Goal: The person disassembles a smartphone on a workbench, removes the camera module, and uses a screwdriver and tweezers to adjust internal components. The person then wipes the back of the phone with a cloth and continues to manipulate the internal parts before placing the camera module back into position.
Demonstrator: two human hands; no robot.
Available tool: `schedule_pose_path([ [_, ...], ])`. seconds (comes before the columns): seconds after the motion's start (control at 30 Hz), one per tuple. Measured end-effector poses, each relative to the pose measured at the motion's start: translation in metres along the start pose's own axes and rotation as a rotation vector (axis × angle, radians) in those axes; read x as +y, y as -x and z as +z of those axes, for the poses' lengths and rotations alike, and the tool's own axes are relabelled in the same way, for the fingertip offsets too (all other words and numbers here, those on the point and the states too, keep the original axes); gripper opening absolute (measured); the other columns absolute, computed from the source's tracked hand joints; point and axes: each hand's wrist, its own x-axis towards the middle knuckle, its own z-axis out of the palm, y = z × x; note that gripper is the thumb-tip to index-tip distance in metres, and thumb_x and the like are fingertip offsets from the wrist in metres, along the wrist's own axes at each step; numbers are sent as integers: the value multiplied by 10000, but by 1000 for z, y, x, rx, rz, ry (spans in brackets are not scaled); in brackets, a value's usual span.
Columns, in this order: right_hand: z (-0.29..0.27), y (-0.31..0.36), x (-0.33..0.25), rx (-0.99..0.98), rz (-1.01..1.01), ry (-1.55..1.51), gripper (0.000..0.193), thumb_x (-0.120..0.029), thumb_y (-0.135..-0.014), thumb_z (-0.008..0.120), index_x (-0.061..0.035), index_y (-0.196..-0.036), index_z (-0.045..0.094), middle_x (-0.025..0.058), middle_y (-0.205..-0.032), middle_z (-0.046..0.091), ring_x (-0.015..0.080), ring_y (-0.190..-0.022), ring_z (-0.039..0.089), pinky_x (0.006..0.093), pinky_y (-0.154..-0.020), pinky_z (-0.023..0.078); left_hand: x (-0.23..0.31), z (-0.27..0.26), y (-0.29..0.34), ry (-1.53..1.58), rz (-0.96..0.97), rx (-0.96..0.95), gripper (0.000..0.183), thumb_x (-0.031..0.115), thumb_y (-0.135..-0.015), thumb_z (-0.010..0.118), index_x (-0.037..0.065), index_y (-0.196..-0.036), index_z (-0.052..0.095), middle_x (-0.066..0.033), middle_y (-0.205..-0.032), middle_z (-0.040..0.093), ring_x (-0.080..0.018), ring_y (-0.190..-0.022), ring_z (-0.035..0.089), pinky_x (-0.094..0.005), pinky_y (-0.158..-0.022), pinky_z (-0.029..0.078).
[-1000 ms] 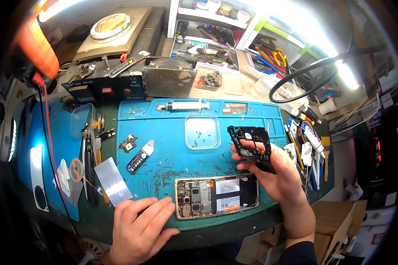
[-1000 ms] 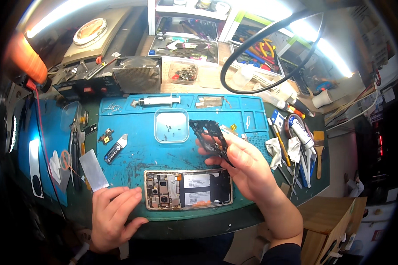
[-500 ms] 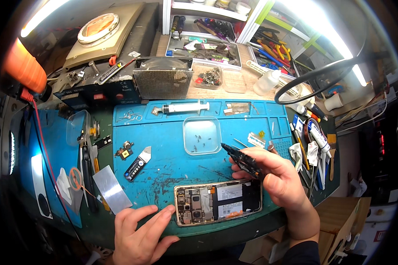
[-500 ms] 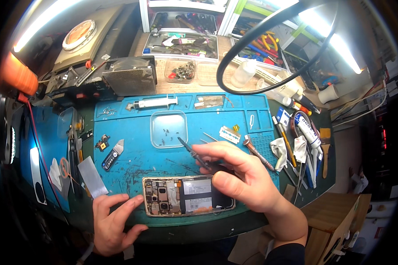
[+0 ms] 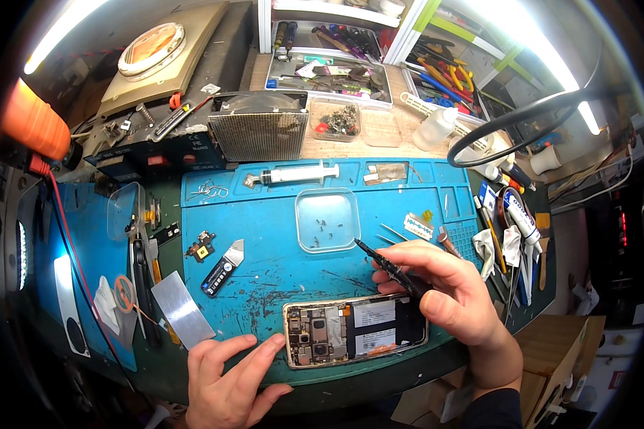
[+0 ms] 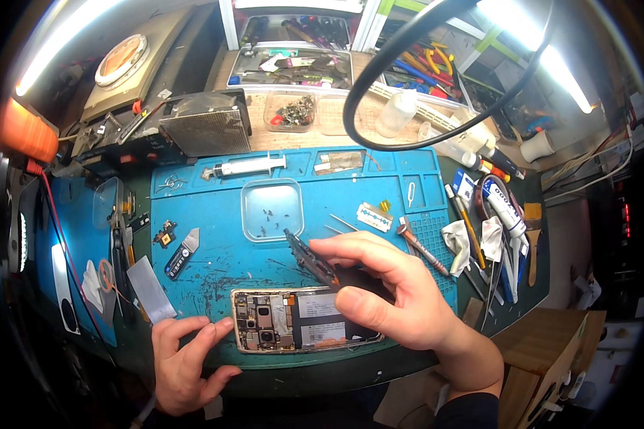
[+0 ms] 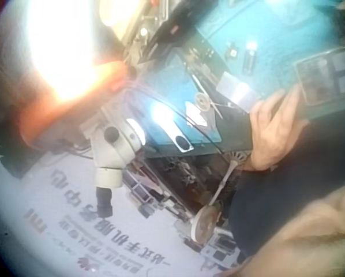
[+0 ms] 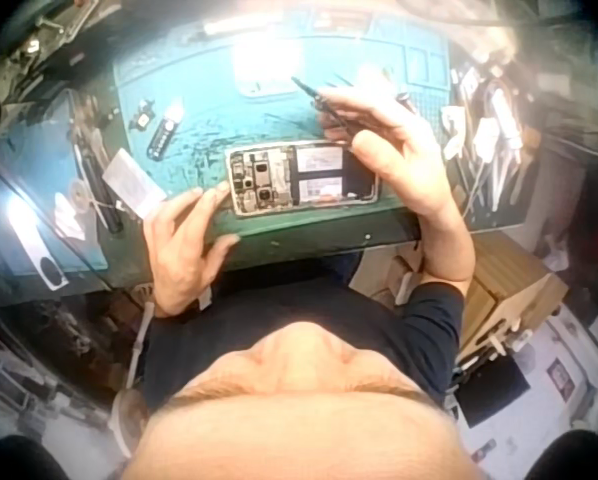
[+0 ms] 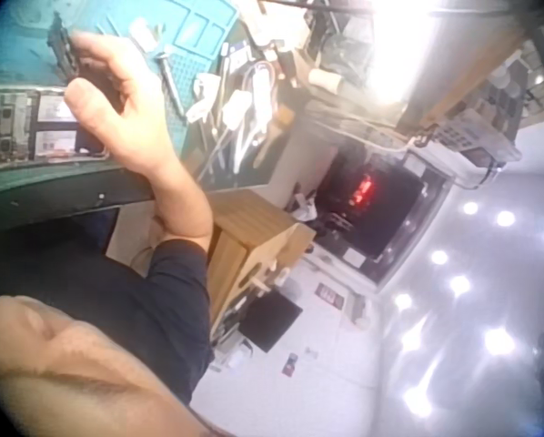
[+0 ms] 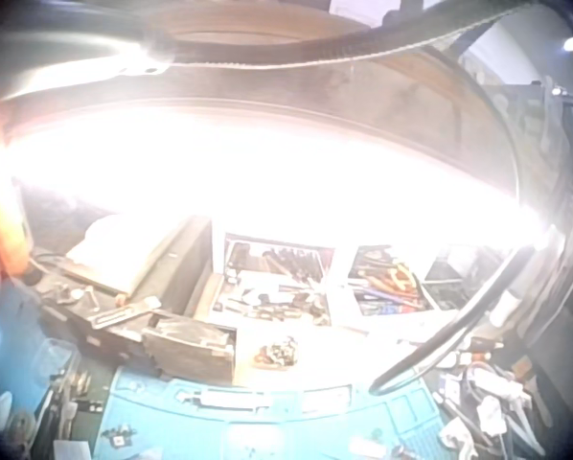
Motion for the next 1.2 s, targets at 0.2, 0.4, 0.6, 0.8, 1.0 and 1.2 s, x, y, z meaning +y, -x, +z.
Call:
schedule_pose_path([
  [0.2, -1, 1, 2, 5, 11, -37, 832, -552, -957, 707, 106, -1433, 529, 200, -1372, 559, 287, -1254, 627, 414, -1073, 530, -2, 4, 3, -1, 22, 30, 745, 351, -867, 812, 15, -1442, 479, -52, -1302, 734, -306, -1112, 614, -521, -974, 407],
  [0.4, 0, 2, 2, 1, 25, -66, 806, -533, -969, 705, 90, -1446, 523, 184, -1379, 561, 275, -1262, 619, 406, -1080, 518, -2, 4, 3, -4, 15, 36, 735, 350, -873, 808, 17, -1442, 484, -50, -1302, 734, -304, -1110, 611, -514, -974, 404],
  [0.6, 0, 2, 4, 5, 28, -87, 781, -524, -977, 702, 70, -1454, 525, 177, -1387, 566, 266, -1282, 604, 397, -1081, 510, -2, 5, 4, -3, 16, 41, 747, 354, -874, 806, 17, -1456, 481, -44, -1297, 737, -299, -1109, 607, -509, -978, 402],
  [0.8, 1, 2, 5, 7, 39, -117, 774, -533, -985, 687, 74, -1441, 534, 178, -1394, 579, 260, -1282, 603, 387, -1076, 511, -1, 4, 3, 2, 10, 36, 738, 347, -872, 809, 15, -1448, 489, -43, -1294, 739, -297, -1113, 601, -498, -979, 405],
  [1.0, -2, 2, 6, -54, 16, -176, 552, -287, -1071, 621, 39, -1500, 505, 127, -1432, 577, 202, -1292, 584, 349, -1089, 472, 0, 3, 2, 5, 5, 39, 728, 339, -862, 817, 9, -1430, 503, -42, -1285, 742, -295, -1113, 599, -485, -978, 409],
  [1.2, -1, 2, 7, -32, 68, -219, 525, -283, -1096, 571, 44, -1500, 498, 139, -1420, 586, 208, -1295, 586, 359, -1086, 485, 0, 3, 1, 5, -6, 42, 712, 324, -851, 826, 5, -1410, 521, -36, -1277, 745, -294, -1107, 598, -481, -977, 411],
])
